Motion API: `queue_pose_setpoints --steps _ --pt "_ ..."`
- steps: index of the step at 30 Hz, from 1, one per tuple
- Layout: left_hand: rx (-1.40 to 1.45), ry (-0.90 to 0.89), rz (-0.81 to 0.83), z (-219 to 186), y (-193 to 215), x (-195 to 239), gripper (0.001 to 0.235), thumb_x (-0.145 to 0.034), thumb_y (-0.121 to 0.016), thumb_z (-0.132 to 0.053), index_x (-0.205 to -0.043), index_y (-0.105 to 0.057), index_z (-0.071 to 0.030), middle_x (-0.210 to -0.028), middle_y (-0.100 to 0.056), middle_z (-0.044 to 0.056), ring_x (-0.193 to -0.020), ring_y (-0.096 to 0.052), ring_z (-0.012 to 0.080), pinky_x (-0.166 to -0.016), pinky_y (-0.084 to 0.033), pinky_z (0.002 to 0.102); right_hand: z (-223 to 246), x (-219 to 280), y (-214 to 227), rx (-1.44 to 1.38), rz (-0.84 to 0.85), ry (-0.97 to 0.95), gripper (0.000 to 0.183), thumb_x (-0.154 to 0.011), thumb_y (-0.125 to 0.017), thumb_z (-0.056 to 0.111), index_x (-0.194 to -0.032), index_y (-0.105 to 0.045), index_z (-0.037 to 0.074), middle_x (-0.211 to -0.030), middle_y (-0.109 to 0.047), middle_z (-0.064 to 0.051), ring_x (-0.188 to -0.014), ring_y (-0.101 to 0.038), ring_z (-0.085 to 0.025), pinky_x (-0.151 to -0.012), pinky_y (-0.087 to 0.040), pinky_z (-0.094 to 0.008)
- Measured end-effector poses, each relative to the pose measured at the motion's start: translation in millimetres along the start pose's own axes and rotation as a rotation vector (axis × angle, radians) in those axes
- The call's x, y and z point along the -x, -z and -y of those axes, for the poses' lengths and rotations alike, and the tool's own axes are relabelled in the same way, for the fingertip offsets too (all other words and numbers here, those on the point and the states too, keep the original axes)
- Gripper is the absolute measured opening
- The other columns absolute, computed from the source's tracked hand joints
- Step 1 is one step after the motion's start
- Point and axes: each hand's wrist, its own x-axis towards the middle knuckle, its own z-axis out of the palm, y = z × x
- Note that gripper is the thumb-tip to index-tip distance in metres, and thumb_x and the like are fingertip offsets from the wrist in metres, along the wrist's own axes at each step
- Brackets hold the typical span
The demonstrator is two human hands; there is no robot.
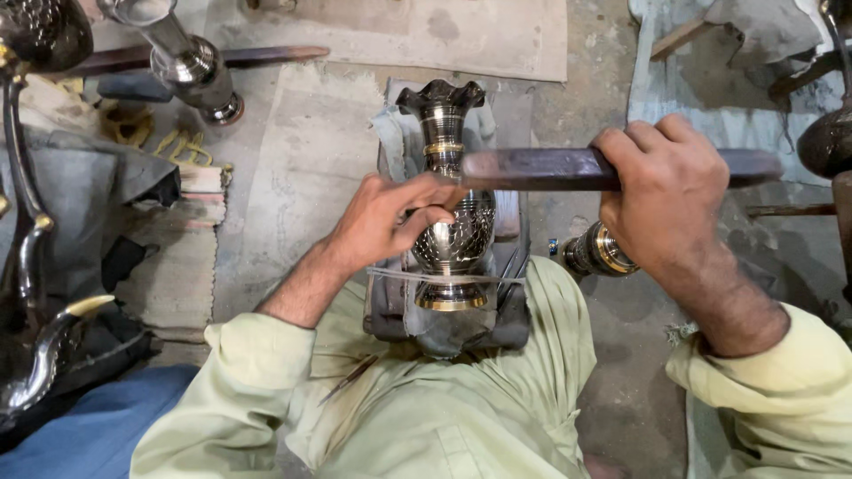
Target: The person uses a hammer and chisel to engrave decorative patterns onto a metal vase. They repeatedly strike the chisel against the vase surface to create intricate designs.
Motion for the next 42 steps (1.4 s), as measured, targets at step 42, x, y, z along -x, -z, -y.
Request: queue_pose_setpoints --steps 42 --pt "0.549 0.359 -0.343 -15 -28 9 0.032 -0.095 -0.075 0.0 -0.122 -0.059 -0.001 -0.093 -0.079 0.013 -0.084 -0.075 0.0111 -0.074 -0.064 0.026 70 224 -162 -1.819 0.388 -1.299 0.032 -0.093 -0.071 0.021 -0.121 -0.065 0.007 -0.072 -0.056 0.002 -0.063 -0.057 -0.012 -0.058 -0.049 -0.029"
